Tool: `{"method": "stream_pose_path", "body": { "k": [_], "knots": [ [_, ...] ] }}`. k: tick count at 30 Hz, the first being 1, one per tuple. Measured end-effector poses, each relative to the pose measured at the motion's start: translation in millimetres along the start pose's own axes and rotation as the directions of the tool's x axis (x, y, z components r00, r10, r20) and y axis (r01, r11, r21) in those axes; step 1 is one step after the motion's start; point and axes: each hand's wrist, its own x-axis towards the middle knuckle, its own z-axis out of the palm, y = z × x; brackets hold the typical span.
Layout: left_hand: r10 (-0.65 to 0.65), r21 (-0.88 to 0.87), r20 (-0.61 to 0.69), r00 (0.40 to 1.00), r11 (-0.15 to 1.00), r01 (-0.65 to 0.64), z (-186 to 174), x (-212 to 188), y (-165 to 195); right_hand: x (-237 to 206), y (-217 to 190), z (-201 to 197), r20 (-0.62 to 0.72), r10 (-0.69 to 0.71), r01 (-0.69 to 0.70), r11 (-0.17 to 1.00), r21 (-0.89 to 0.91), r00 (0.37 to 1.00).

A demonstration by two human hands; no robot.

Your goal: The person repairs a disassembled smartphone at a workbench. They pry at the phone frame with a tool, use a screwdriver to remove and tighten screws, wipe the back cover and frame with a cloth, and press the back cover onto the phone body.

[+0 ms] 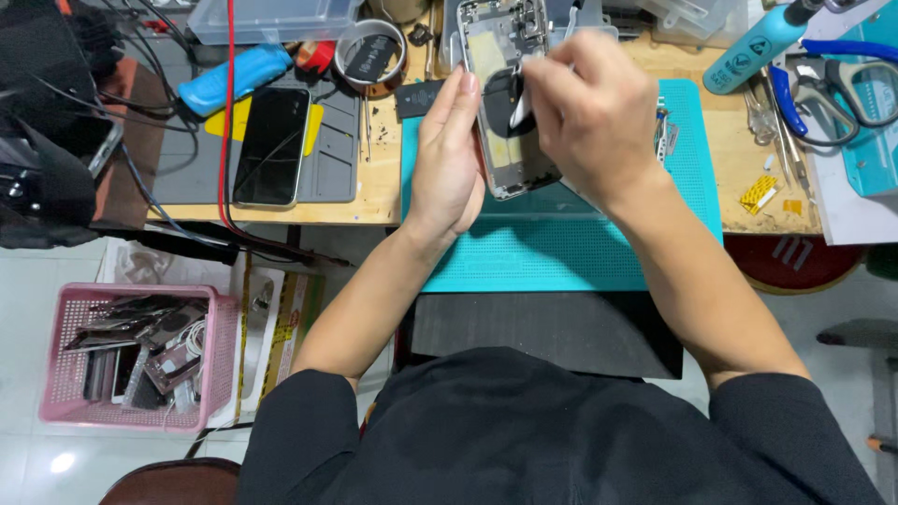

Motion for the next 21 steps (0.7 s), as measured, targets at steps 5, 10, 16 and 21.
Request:
{"method": "stream_pose_path", "body": {
  "k": [5, 10, 16, 21],
  "knots": [
    [0.049, -0.05, -0.036, 0.998, 0.997, -0.051, -10.9, 6.1, 8.6, -5.4, -4.9, -8.5, 0.101, 0.012, -0.023, 0.994, 0.104, 0.995],
    [-0.169, -0.21, -0.079, 0.983, 0.966, 0.149, -29.1, 13.1, 32.8, -19.9, 5.6, -38.9, 0.113, 0.362, -0.371, 0.807, 0.46, 0.925],
    [-0.092, -0.161, 0.017, 0.996, 0.982, 0.094, -25.1, 11.4, 32.7, -17.4, 12.4, -52.0, 0.075, 0.349, -0.341, 0.806, 0.484, 0.934],
    [-0.061, -0.119, 0.081, 0.995, 0.99, 0.071, -13.7, 4.5, 28.2, -2.8, -4.6, -37.0, 0.04, 0.149, -0.154, 0.952, 0.266, 0.988]
  ]
}}
